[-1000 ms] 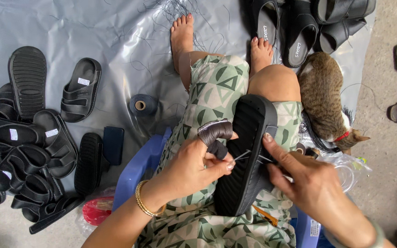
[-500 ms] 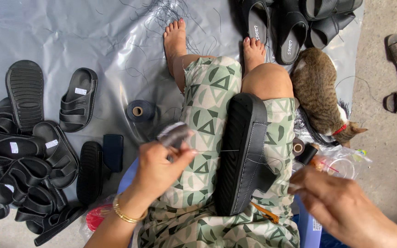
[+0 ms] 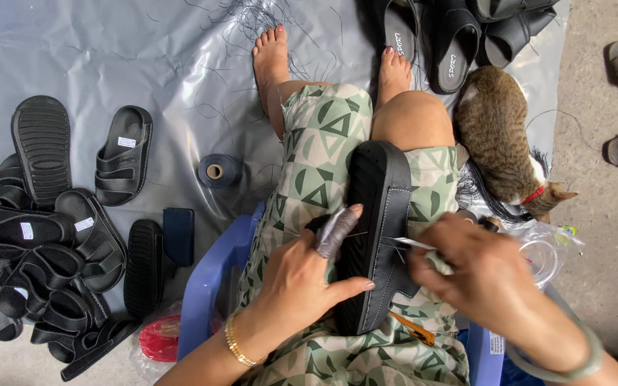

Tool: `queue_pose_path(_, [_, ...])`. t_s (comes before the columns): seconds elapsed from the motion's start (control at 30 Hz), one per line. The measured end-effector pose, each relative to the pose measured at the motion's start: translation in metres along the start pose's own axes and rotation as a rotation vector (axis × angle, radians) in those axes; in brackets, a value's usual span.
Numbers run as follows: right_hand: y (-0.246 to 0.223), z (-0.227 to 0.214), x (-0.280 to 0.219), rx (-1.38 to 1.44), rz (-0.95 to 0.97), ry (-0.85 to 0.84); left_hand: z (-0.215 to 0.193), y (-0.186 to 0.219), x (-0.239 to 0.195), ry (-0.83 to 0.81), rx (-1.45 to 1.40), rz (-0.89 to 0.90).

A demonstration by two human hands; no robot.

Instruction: The person sits cross-legged on a chair and sews a black slip-on shoe resting on their lap. They use a needle and thread to stitch the shoe's sole, pulling the thread through repeatedly. A cat is visible nearby on the floor.

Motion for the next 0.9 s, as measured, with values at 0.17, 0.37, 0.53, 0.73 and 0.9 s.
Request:
queue_pose_path(0.17, [0.162,-0.057,-0.097,0.049,0.564,0.440,-0.014,-0.026,-0.011,-0.536,-0.273,-0.189])
queue_pose_path(0.37, [0.082,-0.016,-0.046,0.082,0.309,0.143,-0.027,0.005,0.041,-0.180,-1.092,0.099])
queue_pose_path(0.53, [0.043,0.012,-0.015,0.201,0.001,0.034,-0.080,-0.006,0.110,0.511,-0.410,0.139])
queue_pose_path(0.73, [0.047,0.035,-0.002,0.438,0.113,0.193,-0.035,-0.092,0.178,0.767,-1.456,-0.632])
queue_pose_path(0.9, [0.057,0.027,-0.009,0.349,0.214,0.205,-0.042,-0.110,0.167,0.878,-1.473,-0.628])
Point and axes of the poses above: each hand's wrist, its own x-axis towards the middle knuckle, its own z-axis out of the palm, y = z × x, the point moved 7 cm from there along x, towards the middle knuckle, and after that the axes turned 3 degrees about x, right-handed, at the moved point
